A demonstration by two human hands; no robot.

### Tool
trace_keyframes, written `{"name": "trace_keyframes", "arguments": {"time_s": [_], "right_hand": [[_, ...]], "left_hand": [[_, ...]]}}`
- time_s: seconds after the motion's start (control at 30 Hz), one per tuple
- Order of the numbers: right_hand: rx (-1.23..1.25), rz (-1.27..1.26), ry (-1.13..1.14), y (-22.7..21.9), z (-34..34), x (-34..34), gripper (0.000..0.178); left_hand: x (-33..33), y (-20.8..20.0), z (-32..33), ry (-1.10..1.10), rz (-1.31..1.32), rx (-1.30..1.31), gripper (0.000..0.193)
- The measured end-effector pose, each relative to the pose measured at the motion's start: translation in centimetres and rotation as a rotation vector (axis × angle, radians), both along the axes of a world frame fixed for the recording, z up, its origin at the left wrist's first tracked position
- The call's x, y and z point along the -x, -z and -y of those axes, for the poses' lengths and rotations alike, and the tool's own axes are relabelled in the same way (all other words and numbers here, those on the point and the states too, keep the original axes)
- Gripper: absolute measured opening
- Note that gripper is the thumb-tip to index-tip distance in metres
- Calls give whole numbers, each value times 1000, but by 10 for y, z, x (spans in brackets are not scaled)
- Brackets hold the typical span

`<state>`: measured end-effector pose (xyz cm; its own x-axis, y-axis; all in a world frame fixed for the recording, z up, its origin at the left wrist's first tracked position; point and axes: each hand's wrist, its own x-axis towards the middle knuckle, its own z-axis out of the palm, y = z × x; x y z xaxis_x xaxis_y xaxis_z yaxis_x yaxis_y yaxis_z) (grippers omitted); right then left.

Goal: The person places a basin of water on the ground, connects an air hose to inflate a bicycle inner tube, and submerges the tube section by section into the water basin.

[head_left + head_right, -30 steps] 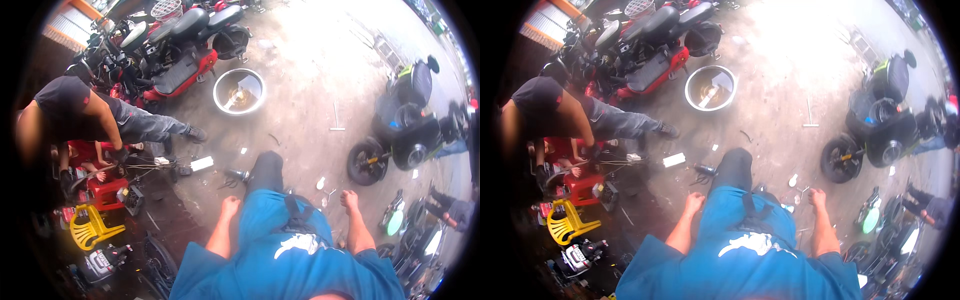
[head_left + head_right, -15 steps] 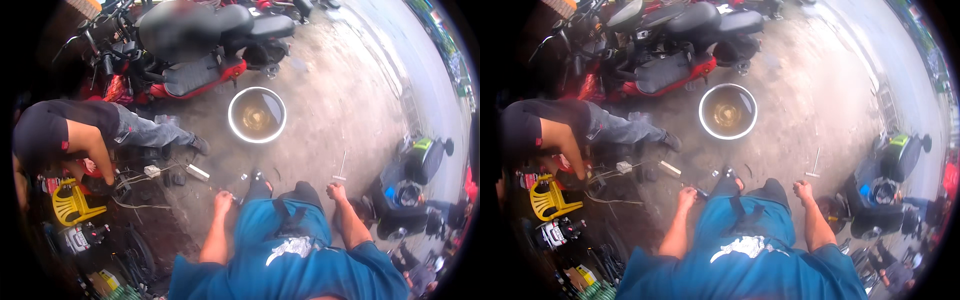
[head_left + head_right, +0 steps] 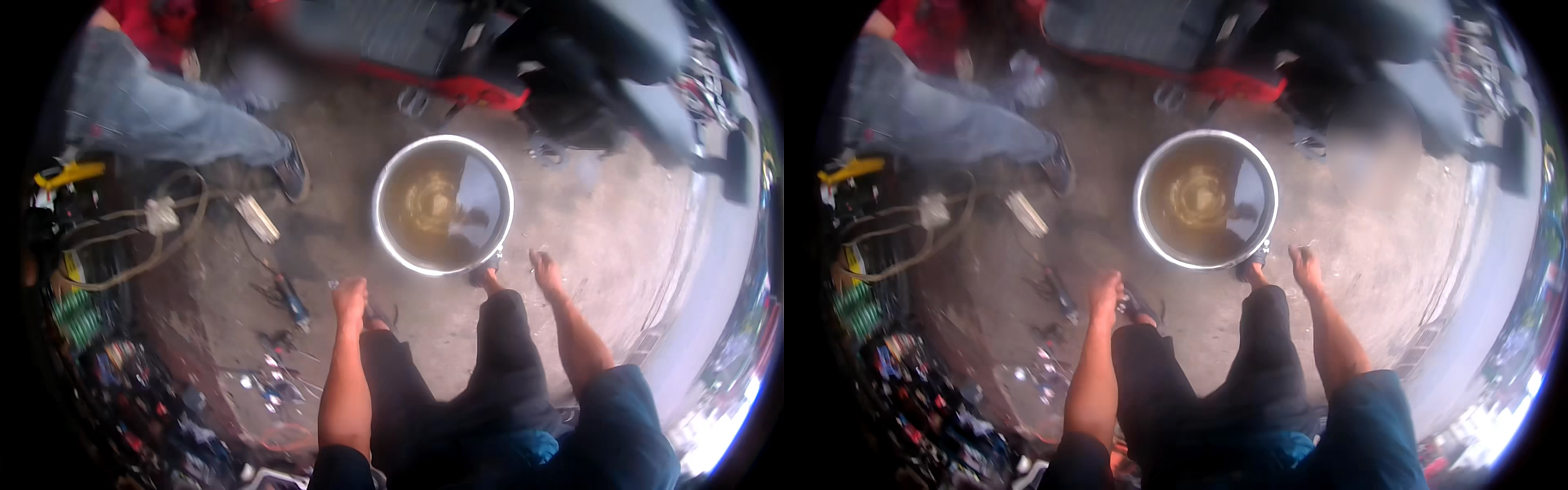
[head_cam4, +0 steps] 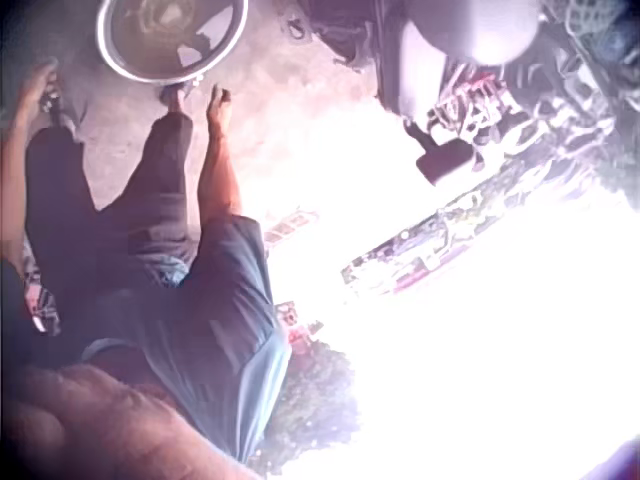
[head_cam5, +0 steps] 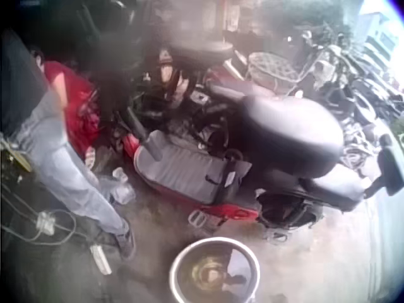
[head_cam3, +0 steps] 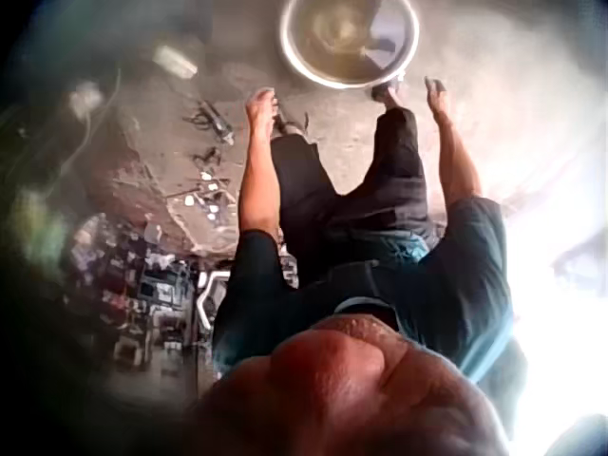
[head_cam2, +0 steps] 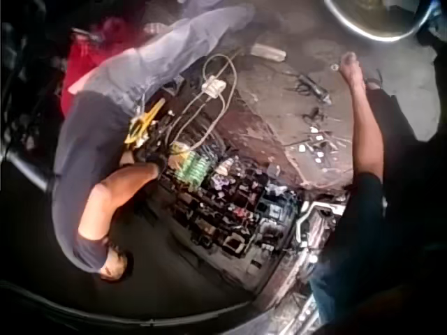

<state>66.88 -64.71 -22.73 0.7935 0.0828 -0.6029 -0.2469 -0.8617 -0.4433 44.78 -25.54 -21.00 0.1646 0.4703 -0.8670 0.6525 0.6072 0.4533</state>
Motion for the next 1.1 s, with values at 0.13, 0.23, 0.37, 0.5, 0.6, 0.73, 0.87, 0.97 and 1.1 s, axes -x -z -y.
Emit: {"name": "trace_keyframes", "arguments": {"time_s": [0.13,0.23,0.37,0.5,0.6,0.73,0.87,0.97,1.1], "right_hand": [[-133,-43,125,130,-43,-114,56],[-359,-251,309,193,-101,-114,56],[-600,-446,512,241,-64,-158,58],[304,160,-241,226,-74,-144,45],[76,119,-335,214,-84,-120,42],[118,70,-312,152,-99,-97,45],[-288,-86,-196,126,-78,-99,45],[-290,-191,-141,10,-165,-31,52],[-163,-61,-225,-55,-199,14,52]], "left_hand": [[-30,121,32,-47,-79,-171,41],[33,244,16,-121,32,-471,59],[-69,246,69,-210,-169,-569,62],[-78,232,63,-501,-128,-437,58],[-38,234,57,-712,26,-468,47],[-9,161,46,-744,97,-299,45],[27,77,37,-869,-38,-249,50],[96,30,41,-809,-108,-371,34],[171,-46,28,-920,-35,-479,31]]}}
